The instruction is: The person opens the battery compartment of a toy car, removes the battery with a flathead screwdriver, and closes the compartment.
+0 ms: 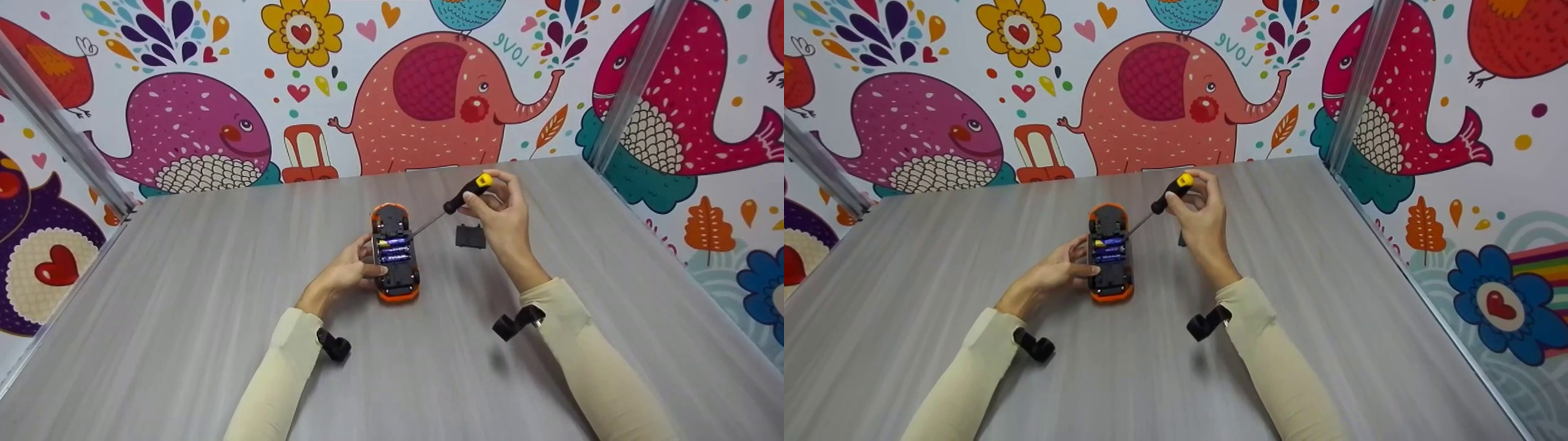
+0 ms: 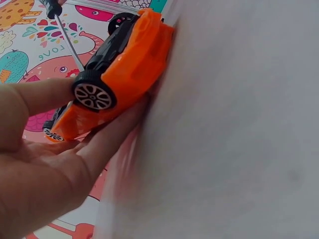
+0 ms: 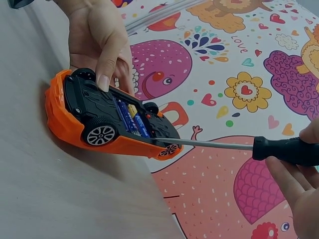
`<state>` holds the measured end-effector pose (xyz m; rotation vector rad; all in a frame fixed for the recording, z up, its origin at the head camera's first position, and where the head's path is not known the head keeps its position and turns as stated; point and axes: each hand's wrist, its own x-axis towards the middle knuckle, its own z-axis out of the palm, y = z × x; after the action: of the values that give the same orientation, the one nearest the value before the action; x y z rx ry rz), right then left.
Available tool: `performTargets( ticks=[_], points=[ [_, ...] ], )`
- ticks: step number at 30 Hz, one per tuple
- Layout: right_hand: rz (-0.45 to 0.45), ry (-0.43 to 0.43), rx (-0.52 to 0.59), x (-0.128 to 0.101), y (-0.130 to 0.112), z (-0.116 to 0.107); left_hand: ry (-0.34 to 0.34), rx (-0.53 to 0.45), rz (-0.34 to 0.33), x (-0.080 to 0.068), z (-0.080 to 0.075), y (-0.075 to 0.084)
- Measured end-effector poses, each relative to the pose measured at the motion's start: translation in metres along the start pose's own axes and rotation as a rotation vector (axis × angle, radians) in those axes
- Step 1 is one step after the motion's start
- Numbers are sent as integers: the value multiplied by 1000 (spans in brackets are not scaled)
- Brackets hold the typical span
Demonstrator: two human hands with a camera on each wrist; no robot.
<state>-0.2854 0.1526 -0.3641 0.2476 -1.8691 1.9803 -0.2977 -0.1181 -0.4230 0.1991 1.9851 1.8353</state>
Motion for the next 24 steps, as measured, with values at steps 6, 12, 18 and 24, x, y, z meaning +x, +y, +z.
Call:
performTargets(
  ticks=[6,12,18,24],
  points=[
    [-41,-5,-8,-4,-4,5,9,-17,-4,0,1,0],
    [-120,-27,-27,-10,-8,13,17,-22,-3,0,1,0],
    [-153,-38,-85,-15,-10,18,16,-32,-7,0,1,-1],
    [-143,-30,-92,-15,-9,19,11,-35,-14,-1,1,0]
  ],
)
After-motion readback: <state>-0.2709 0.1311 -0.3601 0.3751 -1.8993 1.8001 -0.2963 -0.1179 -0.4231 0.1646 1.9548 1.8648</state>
